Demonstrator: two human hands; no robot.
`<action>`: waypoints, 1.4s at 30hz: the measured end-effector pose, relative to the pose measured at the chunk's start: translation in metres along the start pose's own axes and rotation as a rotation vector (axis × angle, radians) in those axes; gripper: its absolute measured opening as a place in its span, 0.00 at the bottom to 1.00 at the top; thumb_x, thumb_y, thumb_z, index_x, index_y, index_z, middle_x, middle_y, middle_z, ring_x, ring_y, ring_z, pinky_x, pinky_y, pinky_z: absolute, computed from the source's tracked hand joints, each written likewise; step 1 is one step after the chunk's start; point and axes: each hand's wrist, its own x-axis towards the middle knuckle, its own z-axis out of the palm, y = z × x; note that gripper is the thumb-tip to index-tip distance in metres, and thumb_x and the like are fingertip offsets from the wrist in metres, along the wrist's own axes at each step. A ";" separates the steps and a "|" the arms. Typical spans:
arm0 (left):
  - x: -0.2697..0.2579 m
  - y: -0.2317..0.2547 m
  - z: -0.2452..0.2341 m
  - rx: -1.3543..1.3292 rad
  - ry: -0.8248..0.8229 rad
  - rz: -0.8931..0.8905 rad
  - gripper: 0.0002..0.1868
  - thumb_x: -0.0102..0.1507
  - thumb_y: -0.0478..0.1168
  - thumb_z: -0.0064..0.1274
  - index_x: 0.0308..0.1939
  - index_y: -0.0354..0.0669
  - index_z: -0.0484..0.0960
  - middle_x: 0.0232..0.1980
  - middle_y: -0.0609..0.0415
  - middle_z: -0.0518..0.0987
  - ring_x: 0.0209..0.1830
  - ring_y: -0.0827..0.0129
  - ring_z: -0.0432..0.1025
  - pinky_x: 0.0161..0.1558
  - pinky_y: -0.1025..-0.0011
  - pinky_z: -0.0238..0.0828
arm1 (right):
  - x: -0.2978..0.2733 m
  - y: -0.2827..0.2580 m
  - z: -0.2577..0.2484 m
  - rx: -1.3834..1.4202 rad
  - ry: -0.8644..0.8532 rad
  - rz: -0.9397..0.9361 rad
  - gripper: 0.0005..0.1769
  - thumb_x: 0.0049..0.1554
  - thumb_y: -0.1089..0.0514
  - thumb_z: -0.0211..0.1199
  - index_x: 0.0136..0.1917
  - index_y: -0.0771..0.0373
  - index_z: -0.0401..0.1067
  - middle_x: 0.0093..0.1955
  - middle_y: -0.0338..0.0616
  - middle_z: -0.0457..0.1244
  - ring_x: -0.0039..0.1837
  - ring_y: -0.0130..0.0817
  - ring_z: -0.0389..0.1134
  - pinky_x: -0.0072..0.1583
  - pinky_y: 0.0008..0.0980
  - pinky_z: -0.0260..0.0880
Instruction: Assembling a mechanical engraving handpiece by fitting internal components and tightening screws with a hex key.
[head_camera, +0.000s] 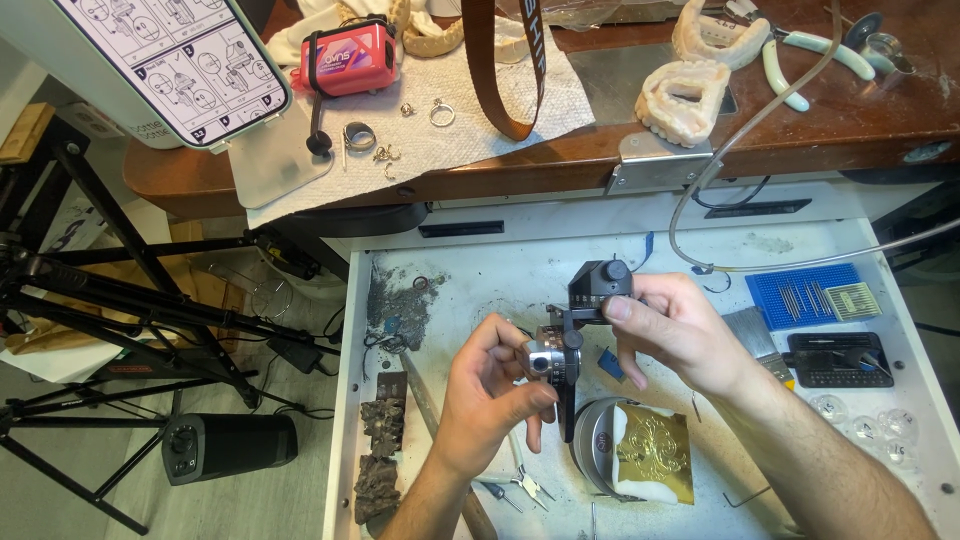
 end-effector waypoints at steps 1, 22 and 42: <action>-0.001 0.002 0.001 -0.010 -0.015 0.006 0.21 0.56 0.38 0.68 0.40 0.37 0.69 0.37 0.46 0.77 0.21 0.67 0.70 0.13 0.75 0.70 | 0.000 0.001 0.000 0.027 0.006 0.007 0.21 0.57 0.50 0.62 0.29 0.62 0.61 0.23 0.35 0.49 0.18 0.34 0.59 0.23 0.29 0.63; 0.012 0.010 -0.023 0.544 0.287 0.386 0.20 0.59 0.40 0.62 0.54 0.35 0.83 0.43 0.56 0.72 0.33 0.76 0.62 0.38 0.81 0.66 | 0.038 -0.018 0.019 -0.019 0.068 0.184 0.33 0.55 0.42 0.56 0.56 0.77 0.78 0.36 0.54 0.66 0.21 0.28 0.54 0.20 0.29 0.64; 0.032 -0.017 -0.032 0.237 0.278 0.314 0.23 0.63 0.47 0.56 0.55 0.33 0.81 0.49 0.49 0.81 0.50 0.64 0.76 0.52 0.71 0.77 | 0.034 -0.030 0.010 -0.057 -0.123 0.371 0.47 0.60 0.32 0.36 0.37 0.80 0.73 0.16 0.32 0.37 0.19 0.25 0.37 0.21 0.34 0.65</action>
